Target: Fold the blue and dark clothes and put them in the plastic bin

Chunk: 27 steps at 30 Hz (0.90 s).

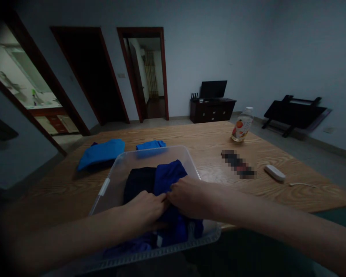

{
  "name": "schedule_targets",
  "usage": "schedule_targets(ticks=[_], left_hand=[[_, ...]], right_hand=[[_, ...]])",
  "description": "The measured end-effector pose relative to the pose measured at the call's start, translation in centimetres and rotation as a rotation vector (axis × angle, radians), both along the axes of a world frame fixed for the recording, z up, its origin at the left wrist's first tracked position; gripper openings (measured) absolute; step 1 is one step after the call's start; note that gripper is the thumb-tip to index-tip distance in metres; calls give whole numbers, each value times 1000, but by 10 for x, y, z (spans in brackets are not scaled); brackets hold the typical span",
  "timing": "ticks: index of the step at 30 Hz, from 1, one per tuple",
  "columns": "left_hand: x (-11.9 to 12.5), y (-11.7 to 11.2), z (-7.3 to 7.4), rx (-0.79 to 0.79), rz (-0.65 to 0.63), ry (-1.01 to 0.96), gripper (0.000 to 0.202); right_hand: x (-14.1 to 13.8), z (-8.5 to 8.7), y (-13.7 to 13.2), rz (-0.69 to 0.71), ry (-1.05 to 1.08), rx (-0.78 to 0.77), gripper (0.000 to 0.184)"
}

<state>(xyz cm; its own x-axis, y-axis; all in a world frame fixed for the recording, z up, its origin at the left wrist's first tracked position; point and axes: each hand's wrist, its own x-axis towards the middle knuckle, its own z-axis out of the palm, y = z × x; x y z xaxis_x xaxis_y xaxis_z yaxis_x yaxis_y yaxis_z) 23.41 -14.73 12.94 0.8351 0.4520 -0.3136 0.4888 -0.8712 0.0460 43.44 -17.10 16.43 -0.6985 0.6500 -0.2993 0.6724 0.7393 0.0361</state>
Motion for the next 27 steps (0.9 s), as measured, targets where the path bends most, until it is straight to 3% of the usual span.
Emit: schedule_targets(ticks=[3, 8, 12, 15, 18, 21, 27], left_hand=[[9, 2, -12, 27, -35, 3, 55], [18, 15, -19, 76, -64, -12, 75], [15, 8, -11, 111, -197, -165, 43], [7, -1, 3, -64, -215, -206, 23], [-1, -6, 8, -214, -164, -193, 30], [-4, -7, 1, -173, -156, -128, 38], [-10, -13, -14, -172, -159, -118, 28]], right_hand=[[11, 8, -22, 79, 39, 89, 22], [10, 4, -28, 130, -70, -36, 19], [1, -3, -12, 119, -225, -184, 19], [-4, -3, -4, 103, -268, -271, 22], [-6, -1, -3, 127, -260, -245, 20], [-2, -4, -5, 133, -244, -217, 21], [16, -21, -17, 126, -211, -117, 19]])
